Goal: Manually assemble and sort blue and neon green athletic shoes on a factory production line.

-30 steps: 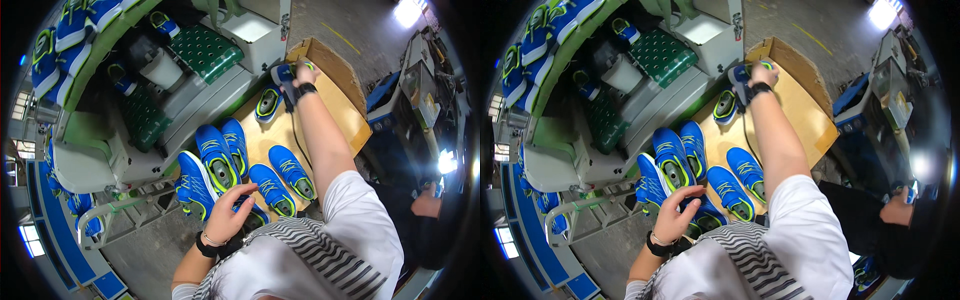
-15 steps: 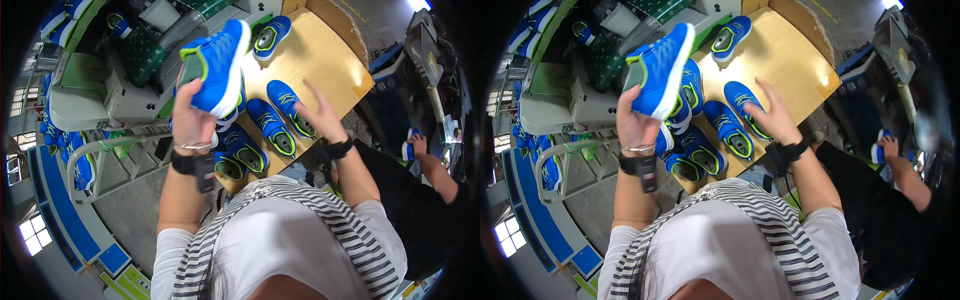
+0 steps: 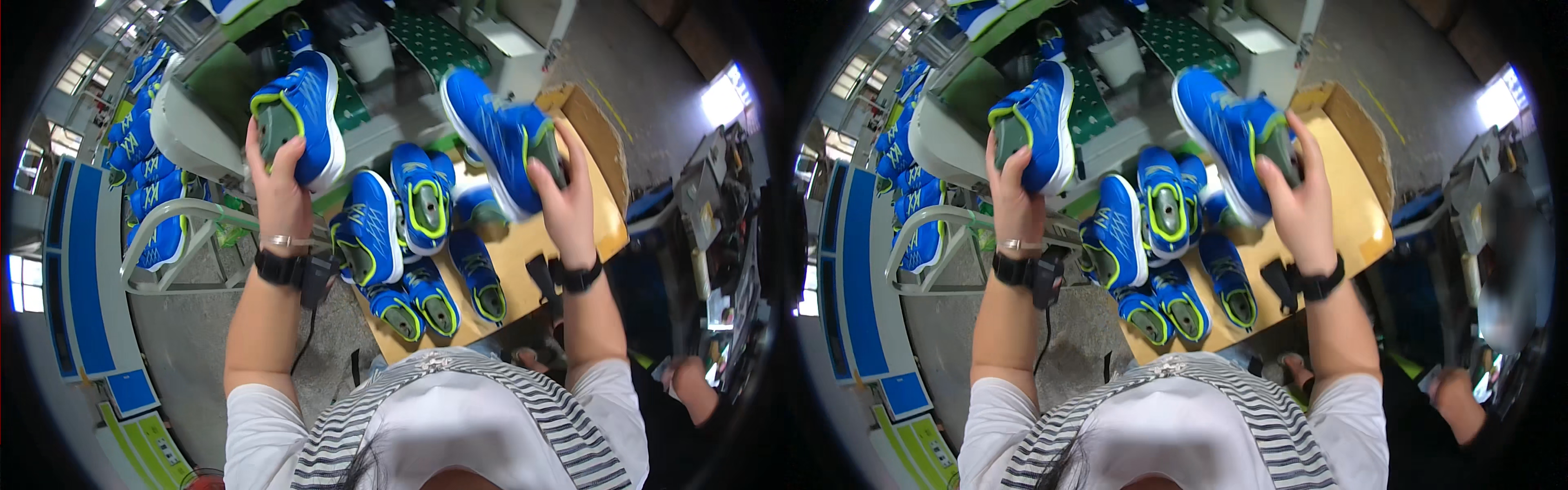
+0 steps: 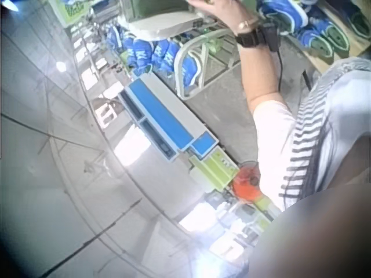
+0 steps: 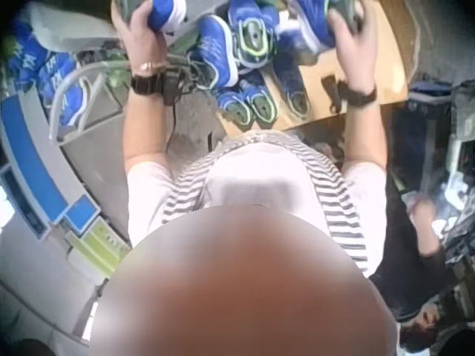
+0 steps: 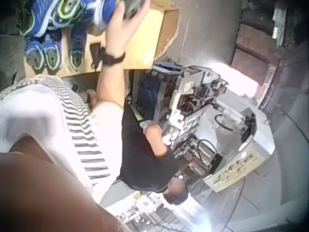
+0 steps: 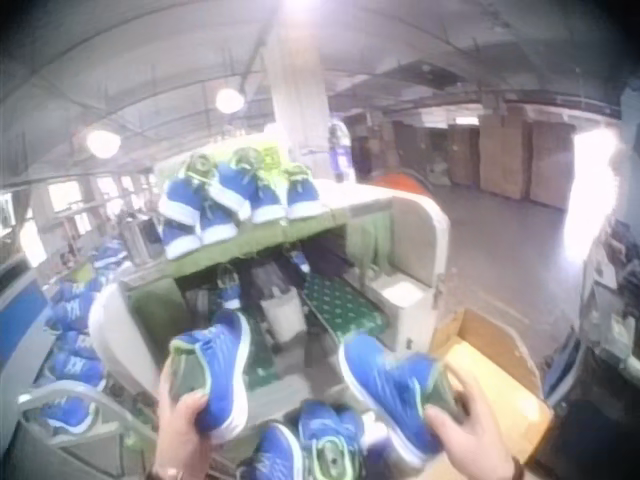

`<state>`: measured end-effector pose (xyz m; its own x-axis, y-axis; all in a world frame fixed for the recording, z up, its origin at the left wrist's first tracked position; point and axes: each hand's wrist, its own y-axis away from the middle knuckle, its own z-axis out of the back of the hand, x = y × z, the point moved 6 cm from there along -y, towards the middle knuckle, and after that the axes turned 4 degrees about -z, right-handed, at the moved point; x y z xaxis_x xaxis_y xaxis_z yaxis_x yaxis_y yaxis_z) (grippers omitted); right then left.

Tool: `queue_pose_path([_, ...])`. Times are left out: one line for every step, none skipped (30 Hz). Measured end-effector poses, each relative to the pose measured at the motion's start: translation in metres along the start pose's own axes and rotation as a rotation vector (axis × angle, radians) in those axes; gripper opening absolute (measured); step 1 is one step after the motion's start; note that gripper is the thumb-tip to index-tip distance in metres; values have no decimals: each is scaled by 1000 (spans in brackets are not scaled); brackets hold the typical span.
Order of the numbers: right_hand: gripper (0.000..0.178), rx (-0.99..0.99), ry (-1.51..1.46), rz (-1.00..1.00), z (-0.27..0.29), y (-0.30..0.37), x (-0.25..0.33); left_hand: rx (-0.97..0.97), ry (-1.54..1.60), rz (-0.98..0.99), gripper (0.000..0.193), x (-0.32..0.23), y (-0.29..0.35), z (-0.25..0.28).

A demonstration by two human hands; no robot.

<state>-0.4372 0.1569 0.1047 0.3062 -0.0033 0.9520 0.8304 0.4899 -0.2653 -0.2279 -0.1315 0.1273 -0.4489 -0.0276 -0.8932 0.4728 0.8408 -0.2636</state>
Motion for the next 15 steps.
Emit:
queue_pose_path([57, 20, 31, 96, -16, -34, 7, -32, -76, -40, 81, 4, -18, 5])
queue_pose_path([56, 12, 21, 195, -33, -68, 10, -59, -150, -79, 82, 9, -37, 9])
queue_pose_path([57, 2, 97, 222, -49, -103, 8, -70, -248, -132, 84, 11, -54, 10])
queue_pose_path([58, -42, 195, 349, -60, -143, 1, -126, -229, -81, 86, 21, -68, 5])
queue_pose_path([59, -60, 267, 337, -82, -176, 0, -168, -243, -101, 87, 29, -84, 11])
queue_pose_path([59, -112, 327, 376, -104, -208, -6, -204, -253, -118, 88, 40, -100, 16])
queue_pose_path([59, -94, 389, 293, -132, -232, -10, -251, -362, -126, 90, 49, -114, 22])
queue_pose_path([63, -55, 420, 323, -155, -262, -25, -276, -368, -158, 91, 61, -129, 21])
queue_pose_path([63, 9, 456, 323, -168, -291, -58, -260, -432, -158, 94, 81, -146, 17])
queue_pose_path([64, 83, 489, 312, -178, -316, -86, -248, -504, -149, 96, 98, -162, 14])
queue_pose_path([61, 51, 531, 268, -181, -333, -102, -237, -506, -118, 96, 113, -173, 11])
queue_pose_path([59, 23, 577, 212, -184, -342, -117, -181, -770, -130, 100, 121, -181, 4])
queue_pose_path([52, 107, 482, 319, -189, -344, -112, -123, -1043, -136, 105, 129, -186, 9])
queue_pose_path([48, 180, 580, 507, -202, -335, -91, -98, -1155, -200, 102, 126, -205, 42])
queue_pose_path([53, 310, 525, 445, -223, -298, -57, -94, -1294, -250, 100, 116, -207, 93])
